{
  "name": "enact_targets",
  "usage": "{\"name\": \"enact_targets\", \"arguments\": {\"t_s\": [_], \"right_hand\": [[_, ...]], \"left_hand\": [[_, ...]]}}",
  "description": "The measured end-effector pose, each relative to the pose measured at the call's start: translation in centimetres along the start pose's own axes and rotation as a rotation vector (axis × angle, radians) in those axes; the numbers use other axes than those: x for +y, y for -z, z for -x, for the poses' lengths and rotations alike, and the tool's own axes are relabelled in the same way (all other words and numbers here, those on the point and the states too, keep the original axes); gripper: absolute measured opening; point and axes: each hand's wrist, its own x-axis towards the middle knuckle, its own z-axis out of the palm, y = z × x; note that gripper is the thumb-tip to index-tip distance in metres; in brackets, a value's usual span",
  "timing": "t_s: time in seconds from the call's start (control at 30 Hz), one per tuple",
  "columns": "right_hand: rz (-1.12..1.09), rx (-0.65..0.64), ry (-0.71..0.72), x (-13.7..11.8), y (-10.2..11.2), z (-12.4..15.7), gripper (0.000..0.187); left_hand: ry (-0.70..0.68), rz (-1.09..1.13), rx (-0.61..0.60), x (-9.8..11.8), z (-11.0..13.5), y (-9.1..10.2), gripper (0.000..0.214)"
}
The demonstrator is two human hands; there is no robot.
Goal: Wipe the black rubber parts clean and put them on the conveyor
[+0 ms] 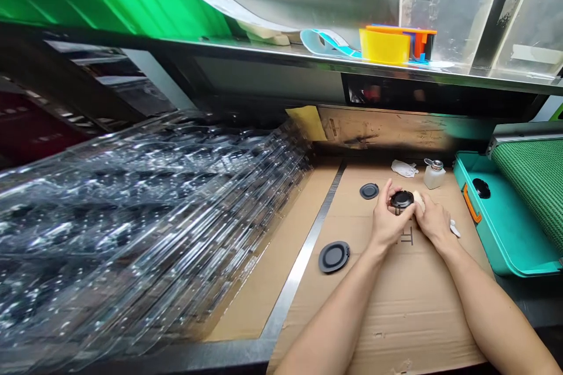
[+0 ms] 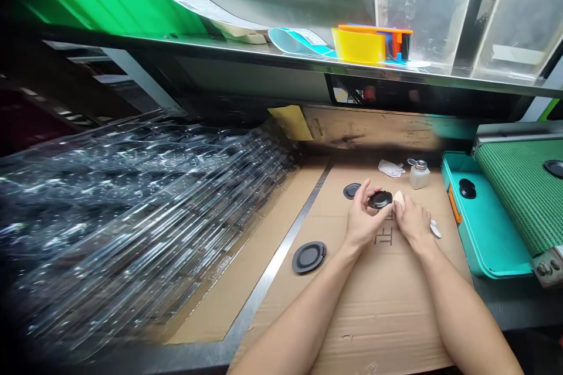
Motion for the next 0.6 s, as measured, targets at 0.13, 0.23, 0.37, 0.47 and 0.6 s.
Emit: {"name": "enact_targets", "arguments": {"t_s": [0.13,0.23,0.37,0.47,0.6], "right_hand": [[0.044,-0.057,0.121,-0.4,0.1,0.3,0.042],[0.036,-0.087,0.161,-0.6,-0.1,0.6,0.04],[0.032,-0.081,0.156,-0.6,0.0,0.8,0.039],[0.03,-0.082,0.149,-0.6,0.1,0.8,0.038],[0.025,-0.081,0.152,-0.7,0.1,0.7,0.038]], "left_hand": [[-0.168,-0.169,-0.09,0.9,1.2,-0.4,0.075],[-0.136,-0.15,-0.087,1.4,1.5,-0.6,0.074],[-0.117,-0.069,-0.023,1.7,1.6,-0.8,0.069],[-0.109,-0.048,-0.021,1.9,1.7,-1.1,0.063],[-0.054,0.024,0.057,2.3,1.6,-1.2,0.052]]}}
